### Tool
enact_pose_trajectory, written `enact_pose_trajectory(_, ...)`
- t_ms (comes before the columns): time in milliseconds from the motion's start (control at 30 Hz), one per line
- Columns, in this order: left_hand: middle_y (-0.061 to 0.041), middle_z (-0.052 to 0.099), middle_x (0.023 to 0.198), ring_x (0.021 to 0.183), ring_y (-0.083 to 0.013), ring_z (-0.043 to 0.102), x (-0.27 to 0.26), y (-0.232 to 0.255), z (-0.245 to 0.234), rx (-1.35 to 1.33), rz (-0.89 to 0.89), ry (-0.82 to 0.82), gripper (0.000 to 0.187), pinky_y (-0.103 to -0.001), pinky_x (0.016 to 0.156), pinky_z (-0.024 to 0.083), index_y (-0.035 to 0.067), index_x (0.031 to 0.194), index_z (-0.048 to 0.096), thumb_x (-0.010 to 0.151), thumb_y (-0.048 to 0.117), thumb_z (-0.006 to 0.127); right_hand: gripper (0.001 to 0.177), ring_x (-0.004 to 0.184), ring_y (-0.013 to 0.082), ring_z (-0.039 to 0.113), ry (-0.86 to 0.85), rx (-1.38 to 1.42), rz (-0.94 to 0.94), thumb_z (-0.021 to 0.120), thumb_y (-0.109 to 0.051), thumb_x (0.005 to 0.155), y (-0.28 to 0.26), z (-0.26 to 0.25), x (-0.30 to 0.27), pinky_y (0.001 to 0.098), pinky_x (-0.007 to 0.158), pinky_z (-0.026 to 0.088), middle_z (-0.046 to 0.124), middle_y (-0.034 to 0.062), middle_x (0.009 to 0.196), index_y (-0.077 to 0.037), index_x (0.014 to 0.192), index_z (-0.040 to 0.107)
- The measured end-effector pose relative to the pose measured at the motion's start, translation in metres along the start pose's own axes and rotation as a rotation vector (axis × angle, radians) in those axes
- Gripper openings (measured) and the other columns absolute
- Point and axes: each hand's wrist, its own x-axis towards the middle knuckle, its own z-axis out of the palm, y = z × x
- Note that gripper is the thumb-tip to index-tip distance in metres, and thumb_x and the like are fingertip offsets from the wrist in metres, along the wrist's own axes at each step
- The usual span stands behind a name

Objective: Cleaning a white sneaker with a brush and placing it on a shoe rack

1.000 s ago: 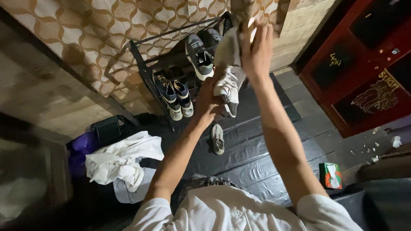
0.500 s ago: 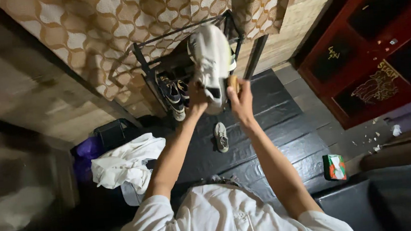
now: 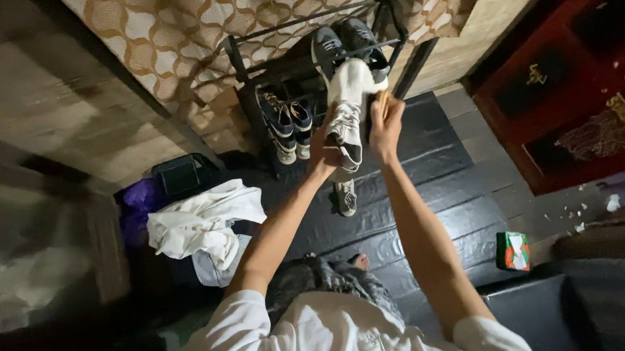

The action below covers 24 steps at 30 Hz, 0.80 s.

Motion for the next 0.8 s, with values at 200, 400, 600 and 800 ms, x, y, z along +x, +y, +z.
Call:
enact_pose_trajectory(200, -0.007, 0.06, 0.139, 0.12, -0.0192, 0.061, 0.006, 0.01, -0.078, 1.146, 0.874, -0.04, 0.056, -0.034, 0.102, 0.049, 0.005, 0.152, 0.04, 0.099, -0.001, 0.056, 0.04, 0.101, 0.0147, 0.061, -0.202, 0.006, 0.011, 0.064, -0.031, 0.106, 0.025, 0.001, -0.056, 0.0317, 0.091, 0.05, 0.066, 0.0093, 0.111, -0.002, 0.13, 0.052)
enact_pose_trajectory(400, -0.013, 0.077, 0.116, 0.101, -0.027, 0.073, 0.058, 0.029, -0.175, 1.789, 0.742, 0.548, 0.04, -0.037, 0.086, 0.056, 0.013, 0.146, 0.057, 0.106, 0.013, 0.061, 0.035, 0.095, 0.0106, 0.059, -0.565, 0.099, 0.417, 0.066, -0.03, 0.102, 0.04, -0.047, -0.081, 0.0274, 0.085, 0.049, 0.068, 0.0042, 0.105, -0.001, 0.122, 0.064)
enact_pose_trajectory(600, -0.02, 0.068, 0.121, 0.095, -0.0402, 0.069, 0.056, 0.045, -0.124, 1.575, 0.49, 0.691, 0.058, -0.049, 0.076, 0.053, 0.016, 0.149, 0.049, 0.092, 0.016, 0.059, 0.036, 0.096, 0.0111, 0.061, -0.545, 0.03, 0.36, 0.066, -0.033, 0.101, 0.073, -0.074, -0.057, 0.027, 0.086, 0.05, 0.07, 0.0047, 0.105, -0.004, 0.123, 0.066)
enact_pose_trajectory(800, -0.029, 0.069, 0.11, 0.1, -0.048, 0.065, 0.128, 0.066, -0.144, 1.608, 0.453, 0.916, 0.046, -0.054, 0.083, 0.051, 0.015, 0.15, 0.049, 0.106, 0.031, 0.045, 0.043, 0.098, 0.0128, 0.066, -0.613, -0.151, 0.383, 0.07, -0.037, 0.097, 0.136, -0.053, -0.044, 0.0285, 0.086, 0.052, 0.075, 0.0066, 0.108, -0.004, 0.125, 0.068)
